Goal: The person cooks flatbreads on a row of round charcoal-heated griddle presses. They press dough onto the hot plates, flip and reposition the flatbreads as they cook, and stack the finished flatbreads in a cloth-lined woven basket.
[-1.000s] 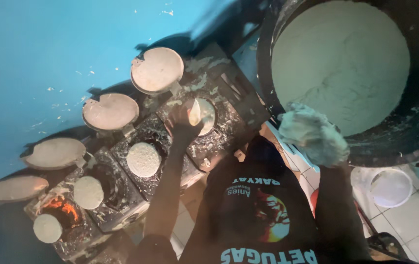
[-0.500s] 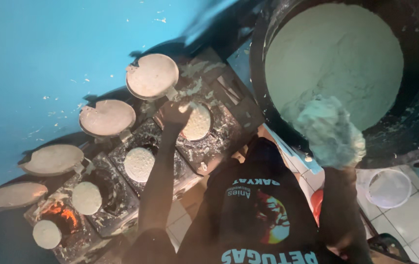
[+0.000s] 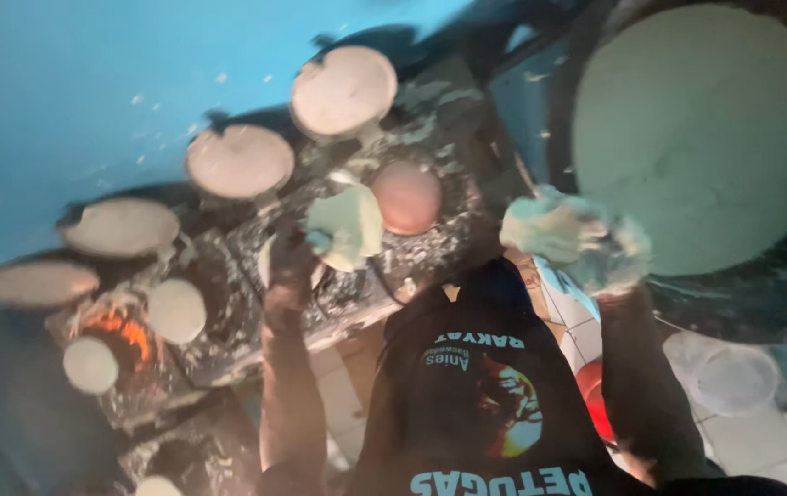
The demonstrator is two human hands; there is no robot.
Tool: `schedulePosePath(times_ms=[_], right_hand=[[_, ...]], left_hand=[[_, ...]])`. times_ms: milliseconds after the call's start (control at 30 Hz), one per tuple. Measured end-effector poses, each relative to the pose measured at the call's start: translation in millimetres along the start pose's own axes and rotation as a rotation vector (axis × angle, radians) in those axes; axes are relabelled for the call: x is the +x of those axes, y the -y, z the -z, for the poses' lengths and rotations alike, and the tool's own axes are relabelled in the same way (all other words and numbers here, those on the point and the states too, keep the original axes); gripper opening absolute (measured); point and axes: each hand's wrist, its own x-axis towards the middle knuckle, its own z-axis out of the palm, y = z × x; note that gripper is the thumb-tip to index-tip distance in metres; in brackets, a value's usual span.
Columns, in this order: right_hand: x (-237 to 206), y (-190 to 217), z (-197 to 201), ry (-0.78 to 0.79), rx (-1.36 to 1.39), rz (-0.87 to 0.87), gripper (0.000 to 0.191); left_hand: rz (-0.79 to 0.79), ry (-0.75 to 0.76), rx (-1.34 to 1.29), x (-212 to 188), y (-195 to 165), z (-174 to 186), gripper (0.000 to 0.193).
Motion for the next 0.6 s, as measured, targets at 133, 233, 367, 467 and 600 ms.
schedulePosePath(times_ms=[133, 233, 367, 467, 600], right_hand=[[30, -39, 16, 0.065, 0.142, -0.068, 0.045], [50, -85, 31, 0.097, -0.015, -0.109, 0.045], [37, -123, 22, 0.193, -0.605, -0.124, 0.047], [14, -124, -2, 0.317, -0.759, -0.234, 0.045], [2, -125, -33, 0.044, -0.325, -0.126, 0.041]], left_hand=[[-0.038, -0.362, 0.599, -16, -10, 86, 0.026], [-0.166, -0.444, 0.814, -33, 5, 126, 0.044], [-0.232, -0.466, 0.655, -40, 34, 142, 0.061], [-0.291, -0.511, 0.714, -35, 42, 142, 0.059], [-0.006, -0.566, 0.894, -32, 37, 140, 0.060]])
